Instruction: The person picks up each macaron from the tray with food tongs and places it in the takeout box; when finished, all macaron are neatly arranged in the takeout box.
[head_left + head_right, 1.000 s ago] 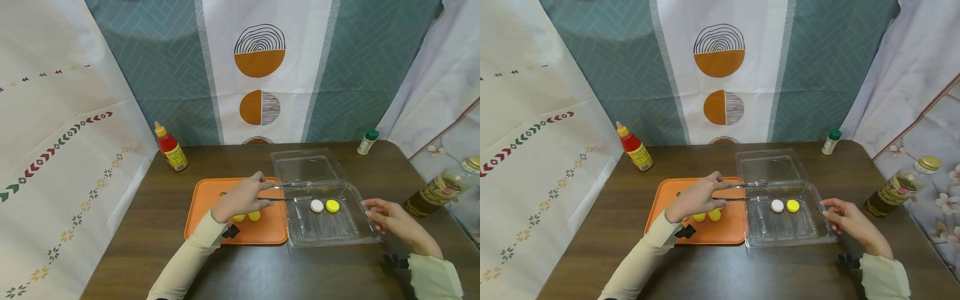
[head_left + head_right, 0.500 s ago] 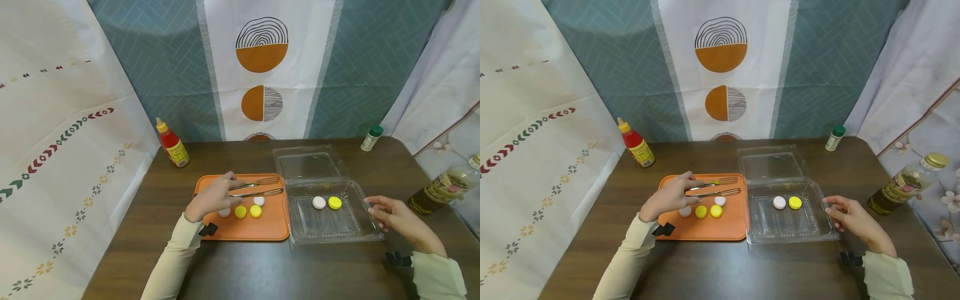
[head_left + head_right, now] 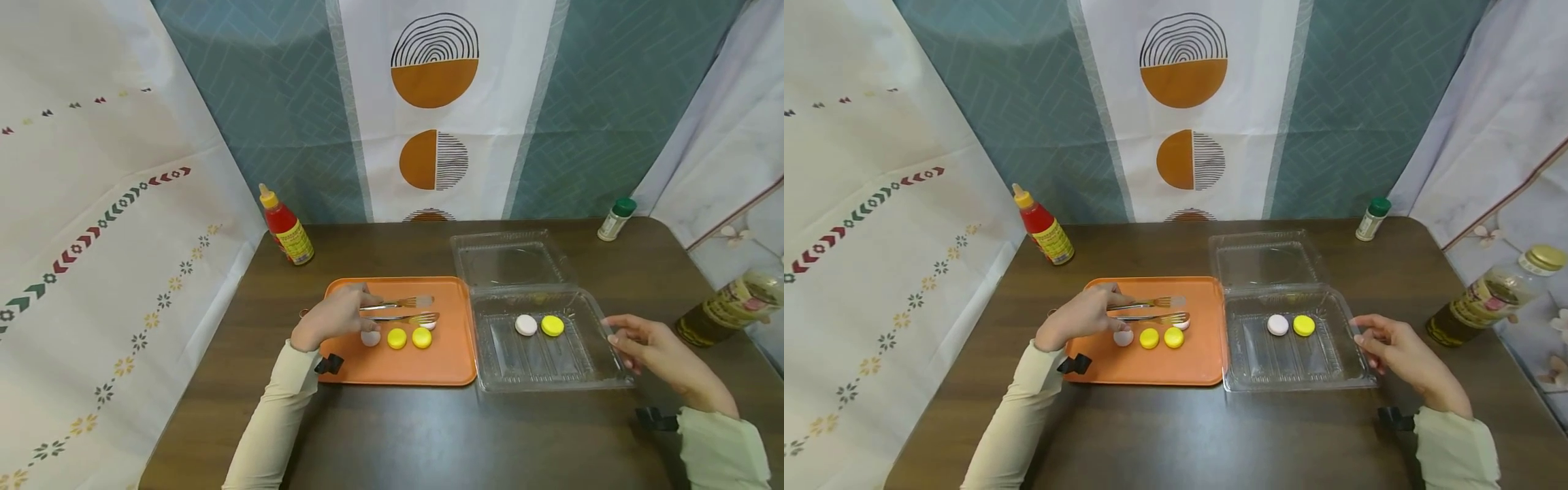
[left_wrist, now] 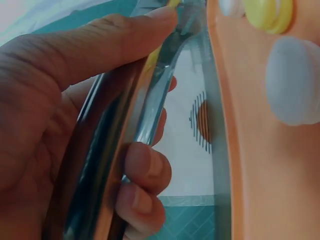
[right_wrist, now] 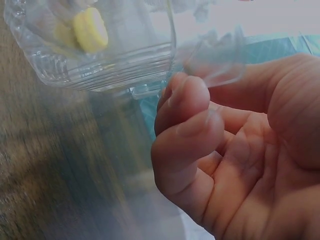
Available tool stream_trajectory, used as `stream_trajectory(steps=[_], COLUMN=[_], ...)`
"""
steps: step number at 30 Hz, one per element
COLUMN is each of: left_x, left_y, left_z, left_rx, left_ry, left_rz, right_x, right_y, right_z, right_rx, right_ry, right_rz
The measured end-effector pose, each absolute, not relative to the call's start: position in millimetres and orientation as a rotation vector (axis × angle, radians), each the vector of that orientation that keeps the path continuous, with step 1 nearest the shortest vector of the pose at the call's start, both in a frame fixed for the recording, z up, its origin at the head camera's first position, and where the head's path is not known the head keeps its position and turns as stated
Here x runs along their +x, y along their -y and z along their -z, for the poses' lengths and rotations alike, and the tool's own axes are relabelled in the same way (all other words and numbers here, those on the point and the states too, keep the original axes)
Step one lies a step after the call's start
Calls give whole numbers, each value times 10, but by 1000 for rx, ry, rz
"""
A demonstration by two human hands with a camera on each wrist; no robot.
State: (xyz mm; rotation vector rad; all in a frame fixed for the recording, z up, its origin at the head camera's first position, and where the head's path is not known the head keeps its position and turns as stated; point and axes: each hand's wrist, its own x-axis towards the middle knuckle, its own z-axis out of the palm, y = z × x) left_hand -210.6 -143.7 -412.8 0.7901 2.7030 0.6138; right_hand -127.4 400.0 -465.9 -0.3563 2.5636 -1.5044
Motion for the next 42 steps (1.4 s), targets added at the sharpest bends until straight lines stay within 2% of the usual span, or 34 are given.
stream_trajectory(steps=[23,36,42], left_x=[-2161,-2222,-2192], left_y=[1351,1355,1388], left_z=[4244,4278,4178], left_rx=[791,793,841], left_ry=[-2776,-2728,-2687], left_rz=[-400,-526,-655], right_x=[-1268,-1263,-1263], right_y=[-4001,-3994,-3981], right_z=[4689,4660,4662], right_rx=[-382,-352,-330], right_ry=[-2573,-2577,-2566], right_rz=[1520,1499,1515])
